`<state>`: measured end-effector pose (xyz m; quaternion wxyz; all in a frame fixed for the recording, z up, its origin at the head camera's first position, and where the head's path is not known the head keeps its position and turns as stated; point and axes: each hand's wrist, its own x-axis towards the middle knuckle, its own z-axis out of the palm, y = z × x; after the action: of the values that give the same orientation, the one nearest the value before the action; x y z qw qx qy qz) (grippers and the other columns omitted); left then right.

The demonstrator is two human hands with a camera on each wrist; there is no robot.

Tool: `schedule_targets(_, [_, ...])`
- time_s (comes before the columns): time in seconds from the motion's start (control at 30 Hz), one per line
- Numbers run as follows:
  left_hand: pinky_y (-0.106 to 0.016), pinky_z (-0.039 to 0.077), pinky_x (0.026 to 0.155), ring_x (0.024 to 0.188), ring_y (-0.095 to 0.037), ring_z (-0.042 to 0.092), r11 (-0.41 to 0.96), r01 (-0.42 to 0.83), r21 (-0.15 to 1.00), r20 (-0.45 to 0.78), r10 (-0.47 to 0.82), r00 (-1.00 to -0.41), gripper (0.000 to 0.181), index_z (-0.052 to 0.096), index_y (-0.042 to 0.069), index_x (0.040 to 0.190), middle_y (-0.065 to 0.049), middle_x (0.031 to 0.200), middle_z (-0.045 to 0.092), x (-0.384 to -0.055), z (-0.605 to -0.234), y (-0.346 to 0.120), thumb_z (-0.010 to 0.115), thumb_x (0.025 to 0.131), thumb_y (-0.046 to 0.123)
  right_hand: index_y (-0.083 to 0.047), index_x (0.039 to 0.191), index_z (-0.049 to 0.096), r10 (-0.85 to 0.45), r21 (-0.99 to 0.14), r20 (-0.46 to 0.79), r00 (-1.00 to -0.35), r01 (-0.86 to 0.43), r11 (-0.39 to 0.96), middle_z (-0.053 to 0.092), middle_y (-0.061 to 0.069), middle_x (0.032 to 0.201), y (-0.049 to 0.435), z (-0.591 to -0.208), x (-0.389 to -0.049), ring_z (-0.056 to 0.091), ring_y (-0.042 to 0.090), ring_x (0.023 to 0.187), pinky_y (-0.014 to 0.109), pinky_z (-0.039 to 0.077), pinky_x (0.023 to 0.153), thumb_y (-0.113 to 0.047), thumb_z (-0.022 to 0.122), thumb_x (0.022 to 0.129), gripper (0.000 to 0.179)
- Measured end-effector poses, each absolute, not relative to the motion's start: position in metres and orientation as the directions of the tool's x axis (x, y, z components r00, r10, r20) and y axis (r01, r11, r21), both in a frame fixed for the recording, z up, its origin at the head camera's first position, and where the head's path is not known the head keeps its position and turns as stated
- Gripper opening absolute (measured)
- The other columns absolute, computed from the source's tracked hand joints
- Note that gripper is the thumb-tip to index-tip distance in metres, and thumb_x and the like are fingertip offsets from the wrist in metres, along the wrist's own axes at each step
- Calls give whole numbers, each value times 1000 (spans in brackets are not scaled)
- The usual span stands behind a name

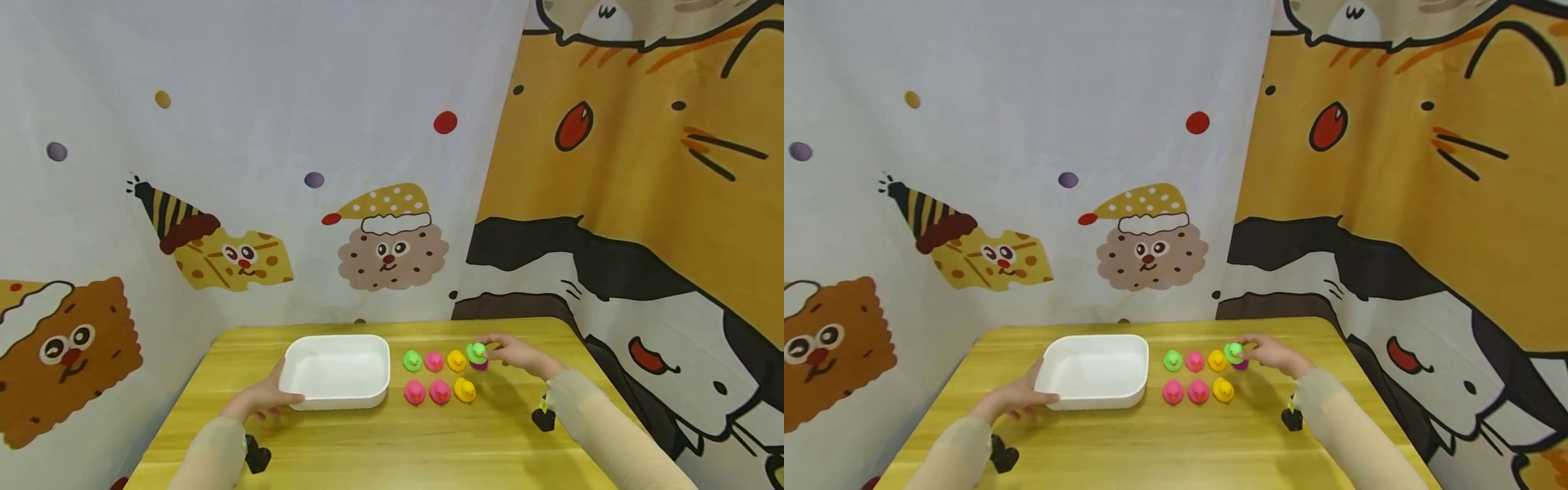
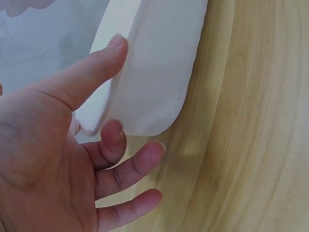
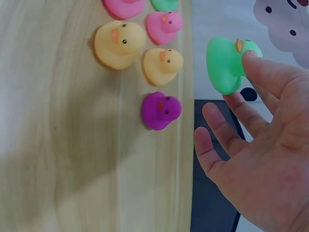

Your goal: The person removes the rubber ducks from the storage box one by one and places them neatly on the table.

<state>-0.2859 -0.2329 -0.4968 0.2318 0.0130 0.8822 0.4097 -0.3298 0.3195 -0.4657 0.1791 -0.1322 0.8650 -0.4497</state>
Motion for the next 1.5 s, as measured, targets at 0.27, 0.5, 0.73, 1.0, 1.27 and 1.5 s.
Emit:
schedule_targets(0.27, [-35,40,53,65,-29,58,630,-148,762,-380,250,-891,121,-17,12,152,-35,128,33,-288,-506,-240,74,81,49,-1,131,56,-364,-816,-208,-908,-44,577,45,24,138,330,-473,-327,50,38,116,59,42,87,-18,62,95,40])
schedule_targets(0.5, [-42,42,58,69,-33,57,630,-171,757,-378,209,-902,121,-15,12,153,-35,141,19,-286,-509,-242,75,80,48,-4,128,59,-377,-795,-247,-893,-36,606,49,21,133,336,-486,-320,50,36,115,61,41,87,-15,61,95,35])
schedule_targets(0.73, [-33,39,52,62,-28,55,651,-179,738,-377,177,-909,115,-13,10,153,-18,91,51,-281,-500,-237,74,85,41,-1,122,62,-413,-772,-253,-875,-74,631,52,24,131,339,-497,-316,46,43,120,57,41,90,-8,62,93,31])
schedule_targets(1.0, [-34,40,54,64,-30,55,659,-191,727,-381,156,-911,114,-14,11,153,-17,93,51,-278,-502,-240,73,86,40,6,119,61,-474,-760,-235,-849,-143,634,54,26,127,337,-513,-318,44,45,120,54,40,94,-2,62,89,31])
schedule_targets(1.27, [-30,39,51,59,-23,53,640,-179,747,-406,225,-886,118,-19,12,152,-13,92,48,-278,-500,-244,72,85,44,3,115,63,-466,-734,-228,-855,-163,659,54,27,128,332,-518,-314,40,50,124,65,29,99,3,62,85,30])
schedule_targets(1.5, [-26,34,46,53,-17,50,625,-169,762,-403,253,-879,120,-20,10,151,-6,68,48,-280,-503,-246,73,84,46,-2,112,65,-431,-706,-253,-866,-139,694,56,21,124,330,-518,-309,46,38,114,56,37,95,8,61,79,35])
